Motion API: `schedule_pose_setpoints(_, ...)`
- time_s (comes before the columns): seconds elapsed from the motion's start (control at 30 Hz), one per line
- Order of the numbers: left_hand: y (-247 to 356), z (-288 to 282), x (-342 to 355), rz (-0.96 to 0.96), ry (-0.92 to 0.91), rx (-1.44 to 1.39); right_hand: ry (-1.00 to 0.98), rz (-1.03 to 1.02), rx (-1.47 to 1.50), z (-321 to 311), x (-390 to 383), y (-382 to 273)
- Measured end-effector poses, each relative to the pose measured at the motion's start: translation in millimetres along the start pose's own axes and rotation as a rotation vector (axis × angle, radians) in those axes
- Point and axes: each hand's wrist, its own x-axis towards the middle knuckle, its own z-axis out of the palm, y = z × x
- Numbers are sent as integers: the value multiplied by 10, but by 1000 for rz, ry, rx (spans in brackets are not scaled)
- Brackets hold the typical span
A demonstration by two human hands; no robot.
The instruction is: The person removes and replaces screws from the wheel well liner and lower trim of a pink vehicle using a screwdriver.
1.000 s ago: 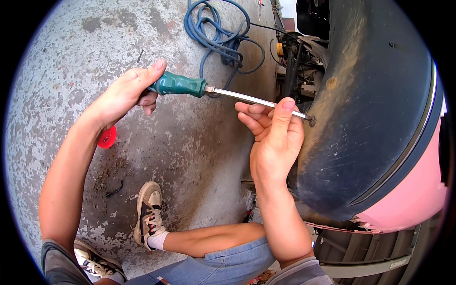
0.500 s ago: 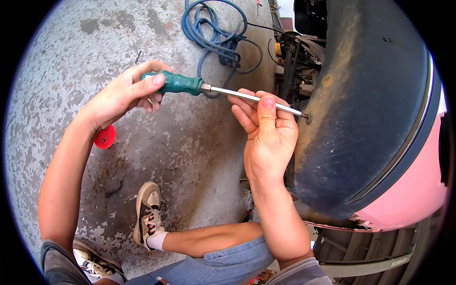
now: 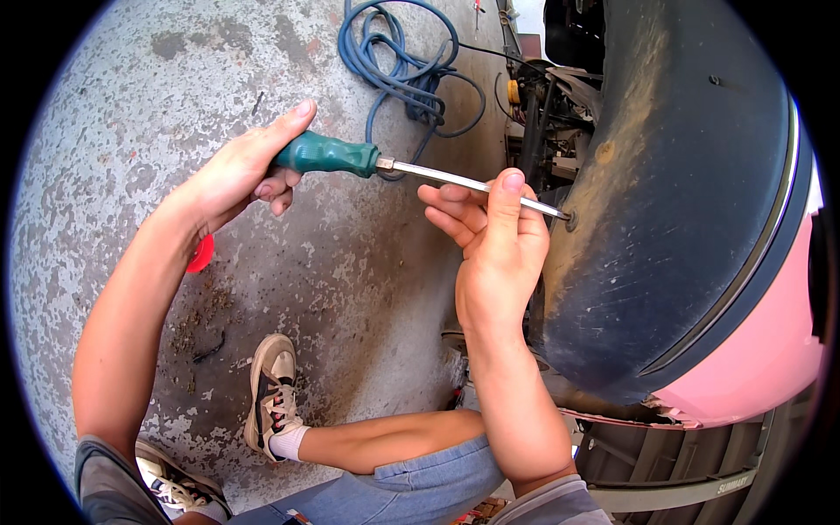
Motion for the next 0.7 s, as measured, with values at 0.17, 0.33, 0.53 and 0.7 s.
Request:
schedule_pose_setpoints(0.17, -8, -55, -14, -46, -33, 31, -48, -23, 126, 23, -5, -17)
schedule_pose_setpoints(0.33, 17, 35, -150, 194, -1, 167, -13, -31, 92, 30, -1, 6)
schedule_pose_setpoints(0.53, -21, -214, -7, 142, -155, 210, 39, -15, 17, 63, -12, -45)
schedule_pose_setpoints(0.7, 15, -114, -15, 6, -16, 90, 66, 10, -32, 82, -4, -65)
